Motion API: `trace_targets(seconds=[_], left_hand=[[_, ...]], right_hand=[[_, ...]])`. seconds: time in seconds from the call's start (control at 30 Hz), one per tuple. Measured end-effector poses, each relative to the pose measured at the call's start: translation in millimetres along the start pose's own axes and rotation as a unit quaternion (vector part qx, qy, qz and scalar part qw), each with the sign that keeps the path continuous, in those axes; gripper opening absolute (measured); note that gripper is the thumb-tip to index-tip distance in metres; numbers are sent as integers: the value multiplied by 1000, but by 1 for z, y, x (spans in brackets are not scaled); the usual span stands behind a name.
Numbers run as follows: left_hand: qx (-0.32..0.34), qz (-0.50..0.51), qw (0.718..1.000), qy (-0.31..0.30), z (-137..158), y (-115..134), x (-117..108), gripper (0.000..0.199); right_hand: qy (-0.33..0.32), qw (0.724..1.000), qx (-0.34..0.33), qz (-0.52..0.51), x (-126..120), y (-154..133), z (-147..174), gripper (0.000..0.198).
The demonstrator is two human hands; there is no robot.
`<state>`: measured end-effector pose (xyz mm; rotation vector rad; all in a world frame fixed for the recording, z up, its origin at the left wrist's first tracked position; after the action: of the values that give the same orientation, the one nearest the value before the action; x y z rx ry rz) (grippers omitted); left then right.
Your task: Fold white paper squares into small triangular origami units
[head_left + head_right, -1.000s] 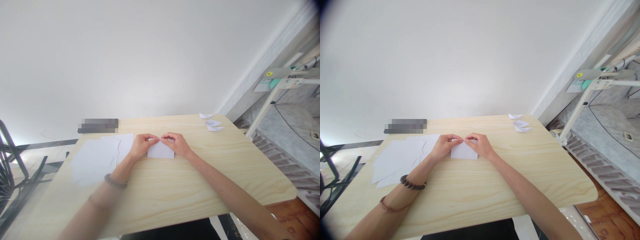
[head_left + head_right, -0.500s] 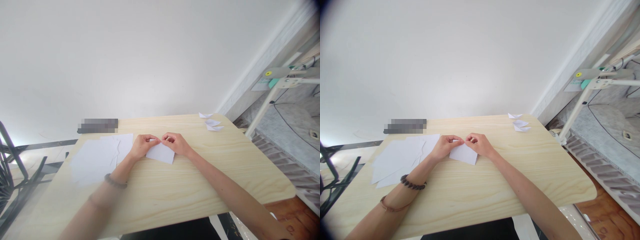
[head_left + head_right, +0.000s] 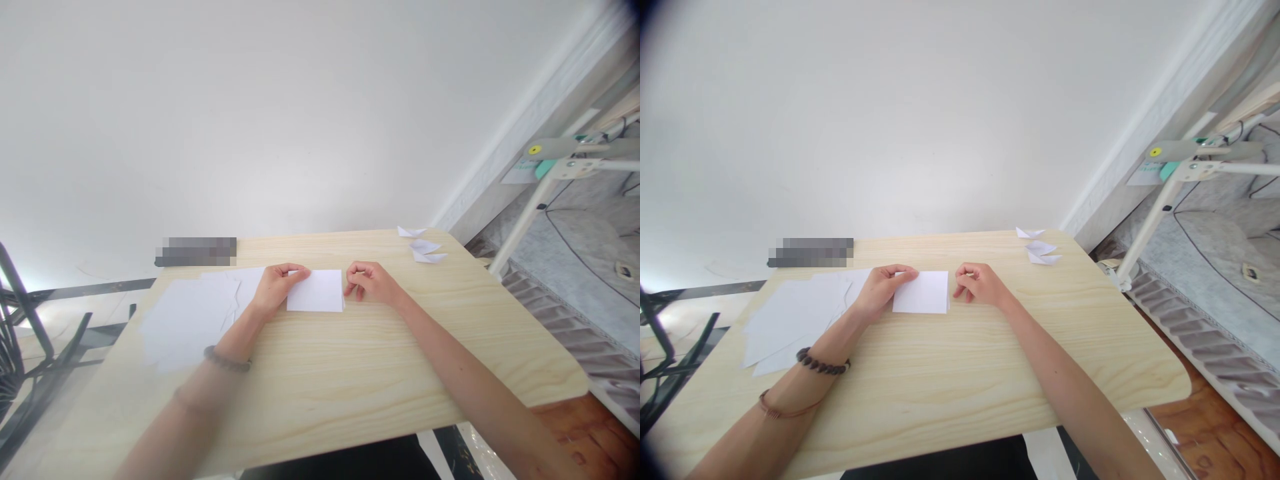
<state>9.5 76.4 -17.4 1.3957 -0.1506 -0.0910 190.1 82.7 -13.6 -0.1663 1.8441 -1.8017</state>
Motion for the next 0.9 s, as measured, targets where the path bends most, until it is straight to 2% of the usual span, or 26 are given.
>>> trace_targets(seconds=[0.2,0.3,0.47,0.63,0.9], left_hand=[[26,-77,997,-3,2,3,5,32],[47,-116,992,-1,3,6,7,32],[69,-166,983,-34,4,9,14,30],[103,-177,977,-66,8,17,24,25],[94,-230,967,-51,8,16,18,27]], right_hand=[[41,998,-34,-33,6,-10,-3,28],[20,999,-44,-9,18,-15,-3,38],[71,987,-103,101,18,-27,0,21],[78,975,-139,154,23,-36,3,18],[81,958,-173,214,20,-45,5,14]])
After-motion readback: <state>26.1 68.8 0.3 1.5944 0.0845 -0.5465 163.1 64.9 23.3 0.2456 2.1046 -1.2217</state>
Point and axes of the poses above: each hand's wrist, its own z-axis away from the middle knuckle, its own x-axis out of the palm, y = z × x, the point moved 8 cm from there along -z, towards the middle knuckle, and after that the axes turned 3 degrees about -y, right-handed, at the moved point
